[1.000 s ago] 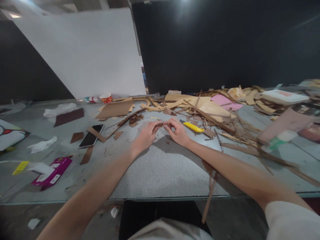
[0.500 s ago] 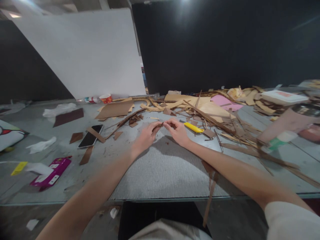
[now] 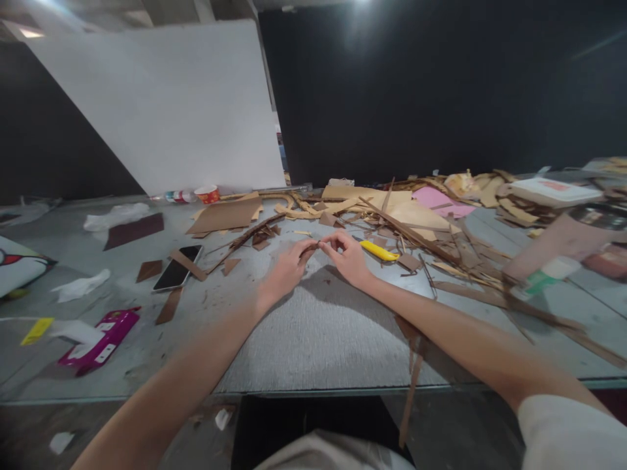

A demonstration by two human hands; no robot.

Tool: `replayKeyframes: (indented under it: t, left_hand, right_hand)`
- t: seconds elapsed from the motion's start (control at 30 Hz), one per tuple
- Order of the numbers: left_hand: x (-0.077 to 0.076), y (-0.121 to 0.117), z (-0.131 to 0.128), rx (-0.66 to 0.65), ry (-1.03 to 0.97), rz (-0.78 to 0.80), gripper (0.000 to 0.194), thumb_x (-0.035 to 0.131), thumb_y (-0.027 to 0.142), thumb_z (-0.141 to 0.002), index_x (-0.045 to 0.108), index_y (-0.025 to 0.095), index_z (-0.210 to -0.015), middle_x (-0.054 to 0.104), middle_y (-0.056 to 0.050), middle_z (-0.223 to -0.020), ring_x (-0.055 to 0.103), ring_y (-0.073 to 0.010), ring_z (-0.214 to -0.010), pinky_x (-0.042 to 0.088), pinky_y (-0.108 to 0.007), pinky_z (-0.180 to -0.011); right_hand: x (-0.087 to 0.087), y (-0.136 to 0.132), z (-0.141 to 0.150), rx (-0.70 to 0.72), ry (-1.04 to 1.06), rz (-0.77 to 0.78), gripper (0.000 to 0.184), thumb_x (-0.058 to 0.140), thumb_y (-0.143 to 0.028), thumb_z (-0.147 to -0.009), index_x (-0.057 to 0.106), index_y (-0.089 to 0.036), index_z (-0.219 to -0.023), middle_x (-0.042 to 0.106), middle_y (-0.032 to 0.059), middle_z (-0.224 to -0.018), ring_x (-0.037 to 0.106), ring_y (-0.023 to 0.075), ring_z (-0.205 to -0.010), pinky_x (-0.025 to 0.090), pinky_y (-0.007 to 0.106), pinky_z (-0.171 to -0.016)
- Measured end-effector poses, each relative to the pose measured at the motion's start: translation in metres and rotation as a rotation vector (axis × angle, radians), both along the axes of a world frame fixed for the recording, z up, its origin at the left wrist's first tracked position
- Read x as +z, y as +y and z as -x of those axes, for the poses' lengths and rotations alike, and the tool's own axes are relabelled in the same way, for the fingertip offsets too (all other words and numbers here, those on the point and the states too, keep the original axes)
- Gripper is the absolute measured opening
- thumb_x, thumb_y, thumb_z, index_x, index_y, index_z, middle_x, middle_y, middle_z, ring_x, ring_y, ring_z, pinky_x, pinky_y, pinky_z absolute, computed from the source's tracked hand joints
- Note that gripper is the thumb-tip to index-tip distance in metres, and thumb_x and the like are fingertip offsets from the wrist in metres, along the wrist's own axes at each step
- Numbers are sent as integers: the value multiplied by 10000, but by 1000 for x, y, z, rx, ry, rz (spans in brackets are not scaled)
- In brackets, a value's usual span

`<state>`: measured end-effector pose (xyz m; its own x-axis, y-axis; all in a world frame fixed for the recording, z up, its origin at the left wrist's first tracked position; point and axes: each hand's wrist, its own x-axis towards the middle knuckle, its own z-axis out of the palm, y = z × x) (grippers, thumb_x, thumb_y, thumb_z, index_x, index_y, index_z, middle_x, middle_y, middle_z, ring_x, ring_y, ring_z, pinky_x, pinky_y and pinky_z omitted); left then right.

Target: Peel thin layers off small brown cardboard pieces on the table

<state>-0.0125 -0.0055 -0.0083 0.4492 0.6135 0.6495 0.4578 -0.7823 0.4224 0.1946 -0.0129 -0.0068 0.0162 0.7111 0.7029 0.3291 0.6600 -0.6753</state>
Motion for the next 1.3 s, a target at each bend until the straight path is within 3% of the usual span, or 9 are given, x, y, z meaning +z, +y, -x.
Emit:
replayKeyframes:
  t: [0.17, 0.43, 0.8, 1.07, 1.3]
  left_hand:
    - [1, -3, -2, 12, 3, 1, 338, 404, 422, -1187, 598, 239, -1395, 739, -92, -1365, 726, -218, -1271, 579, -370, -1080]
    - [-3, 0, -4, 62, -17, -41, 340, 412, 405, -1186, 621, 231, -1391, 753, -106, -1351, 732, -217, -1260, 592, -395, -1071]
    - [1, -4, -4, 60, -42, 30, 299, 440, 380, -1177, 639, 257, -1364, 763, -78, -1333, 740, -201, -1243, 597, -358, -1053]
    - [3, -7, -6, 28, -74, 92, 295, 447, 373, -1175, 606, 253, -1392, 753, -84, -1366, 736, -198, -1272, 596, -365, -1067]
    - [1, -7, -7, 59, -79, 76, 293, 456, 354, -1173, 612, 263, -1403, 778, -84, -1319, 758, -205, -1234, 610, -366, -1038]
  right_hand:
    - [3, -5, 3, -72, -14, -82, 222, 751, -419, -1014, 777, -221, -919, 610, 4, -774, 551, 179, -733, 484, 330, -723]
    - [1, -7, 4, -11, -31, -180, 167, 750, -385, -1026, 833, -243, -998, 657, 25, -823, 585, 184, -737, 523, 344, -718]
    - [0, -6, 3, 63, -32, -100, 224, 684, -424, -1068, 792, -233, -1020, 675, 39, -882, 605, 192, -790, 502, 342, -723]
    - [4, -8, 5, -77, -29, -130, 226, 721, -431, -1034, 770, -231, -943, 615, 11, -779, 563, 189, -745, 514, 341, -743]
    - [5, -11, 7, -62, -41, -158, 251, 699, -449, -1046, 802, -235, -964, 650, 30, -784, 580, 197, -736, 534, 357, -730]
